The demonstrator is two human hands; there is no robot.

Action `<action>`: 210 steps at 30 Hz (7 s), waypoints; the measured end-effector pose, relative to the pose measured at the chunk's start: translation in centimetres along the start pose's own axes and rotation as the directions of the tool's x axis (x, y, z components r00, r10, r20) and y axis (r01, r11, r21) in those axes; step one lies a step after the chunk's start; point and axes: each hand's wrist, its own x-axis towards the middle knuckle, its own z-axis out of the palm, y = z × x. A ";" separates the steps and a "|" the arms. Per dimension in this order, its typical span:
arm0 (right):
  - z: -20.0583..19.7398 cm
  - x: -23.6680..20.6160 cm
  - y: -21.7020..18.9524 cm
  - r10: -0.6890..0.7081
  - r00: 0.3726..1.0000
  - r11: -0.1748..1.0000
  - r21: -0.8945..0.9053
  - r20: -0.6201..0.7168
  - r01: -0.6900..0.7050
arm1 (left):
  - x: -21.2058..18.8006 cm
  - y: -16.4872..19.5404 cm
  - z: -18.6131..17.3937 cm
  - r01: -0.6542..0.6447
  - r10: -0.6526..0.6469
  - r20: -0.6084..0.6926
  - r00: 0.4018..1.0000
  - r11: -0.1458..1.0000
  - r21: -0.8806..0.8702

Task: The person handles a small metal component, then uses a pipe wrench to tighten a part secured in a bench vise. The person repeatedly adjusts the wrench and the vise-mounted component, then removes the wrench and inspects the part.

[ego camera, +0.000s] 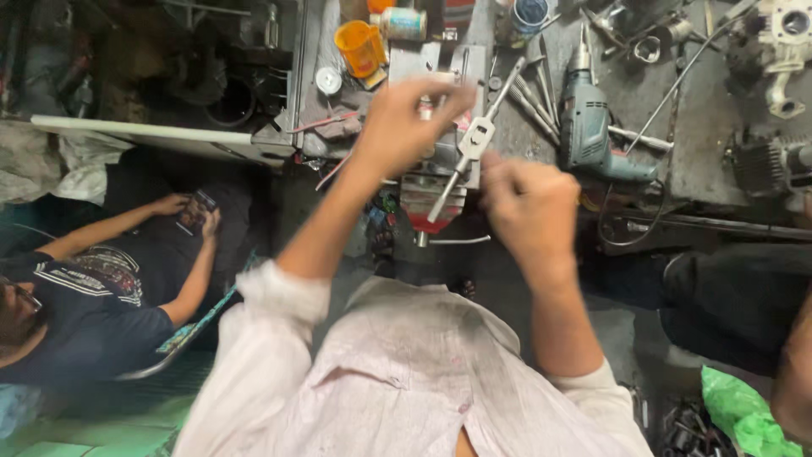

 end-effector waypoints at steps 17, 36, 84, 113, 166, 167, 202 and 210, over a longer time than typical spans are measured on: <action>-0.8 5.0 9.8 -0.251 0.968 0.962 -0.112 -0.005 0.249 | -10.0 2.7 -0.8 0.009 -0.001 -0.219 0.976 0.999 0.033; 1.9 -0.9 -1.7 -0.011 0.991 0.999 -0.033 0.134 0.016 | 4.3 -0.8 -0.8 -0.415 0.446 0.206 0.871 0.893 -0.177; -1.4 6.1 8.9 -0.189 0.981 0.969 -0.157 0.038 0.193 | -6.3 3.3 2.8 -0.200 0.243 -0.471 0.848 0.970 0.141; -1.6 6.2 7.3 -0.177 0.981 0.976 -0.114 0.085 0.186 | -9.0 4.3 1.4 -0.172 0.113 -0.462 0.880 0.981 -0.089; 1.9 -2.4 -2.5 0.044 0.992 0.986 0.156 0.119 -0.063 | 7.8 1.5 7.6 -0.226 0.295 0.095 0.951 0.870 -0.438; 0.7 -1.9 -1.4 0.077 0.996 0.988 0.134 0.034 -0.081 | 6.1 1.5 5.0 -0.138 0.202 0.088 0.975 0.871 -0.472; -2.4 4.1 2.5 -0.226 0.945 0.967 -0.172 -0.234 0.189 | -1.5 2.0 -1.6 0.103 -0.010 0.181 0.983 0.852 -0.513; -1.8 3.6 7.4 0.036 0.998 0.954 -0.296 -0.053 -0.051 | -5.4 1.3 2.6 -0.260 0.065 -0.513 0.856 0.912 -0.317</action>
